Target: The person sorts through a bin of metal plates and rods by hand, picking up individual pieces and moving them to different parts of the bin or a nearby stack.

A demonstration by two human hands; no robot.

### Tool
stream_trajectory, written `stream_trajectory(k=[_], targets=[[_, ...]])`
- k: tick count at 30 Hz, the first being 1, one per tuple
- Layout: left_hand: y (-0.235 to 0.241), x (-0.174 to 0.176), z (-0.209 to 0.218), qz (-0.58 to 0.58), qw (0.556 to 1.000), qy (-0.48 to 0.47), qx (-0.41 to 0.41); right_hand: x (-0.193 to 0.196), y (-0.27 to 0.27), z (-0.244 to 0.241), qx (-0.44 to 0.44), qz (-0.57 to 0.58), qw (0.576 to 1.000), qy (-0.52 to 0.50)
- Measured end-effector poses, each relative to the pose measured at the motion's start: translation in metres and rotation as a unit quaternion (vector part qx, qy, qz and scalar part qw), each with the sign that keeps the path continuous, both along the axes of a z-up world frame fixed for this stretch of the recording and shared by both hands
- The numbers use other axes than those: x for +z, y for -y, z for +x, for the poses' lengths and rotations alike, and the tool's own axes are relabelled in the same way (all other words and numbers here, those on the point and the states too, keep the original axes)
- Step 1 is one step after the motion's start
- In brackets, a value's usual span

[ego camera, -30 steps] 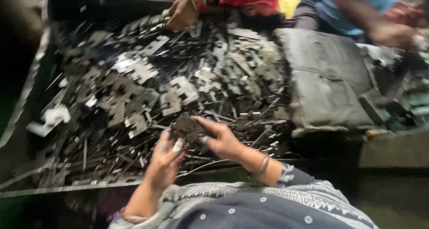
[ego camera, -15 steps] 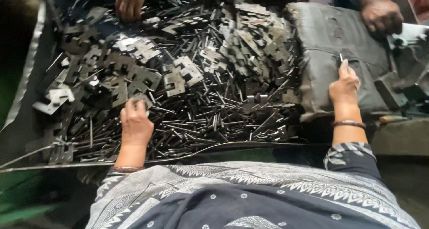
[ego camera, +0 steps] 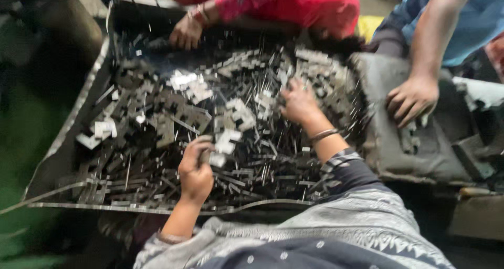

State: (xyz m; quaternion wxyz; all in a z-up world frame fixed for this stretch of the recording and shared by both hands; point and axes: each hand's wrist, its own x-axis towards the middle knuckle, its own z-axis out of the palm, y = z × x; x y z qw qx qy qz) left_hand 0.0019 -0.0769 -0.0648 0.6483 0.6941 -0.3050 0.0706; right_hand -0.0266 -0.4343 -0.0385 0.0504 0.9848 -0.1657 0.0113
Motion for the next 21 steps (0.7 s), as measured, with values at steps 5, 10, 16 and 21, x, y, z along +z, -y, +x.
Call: stream_trajectory(k=[5, 10, 16, 21], targets=[[-0.014, -0.011, 0.031, -0.287, 0.801, -0.518, -0.085, -0.017, 0.015, 0.006, -0.009, 0.076, 0.996, 0.037], [-0.031, -0.038, 0.058, -0.32, 0.737, -0.573, -0.164, -0.013, -0.023, -0.047, 0.151, 0.072, 0.98, 0.105], [-0.035, -0.017, 0.067, -0.352, 0.766, -0.536, -0.051, 0.018, -0.085, -0.12, 0.213, 0.241, 0.938, 0.13], [-0.025, -0.02, 0.044, 0.305, 0.952, 0.013, 0.01, 0.033, -0.075, -0.152, 0.174, 0.317, 0.914, 0.181]])
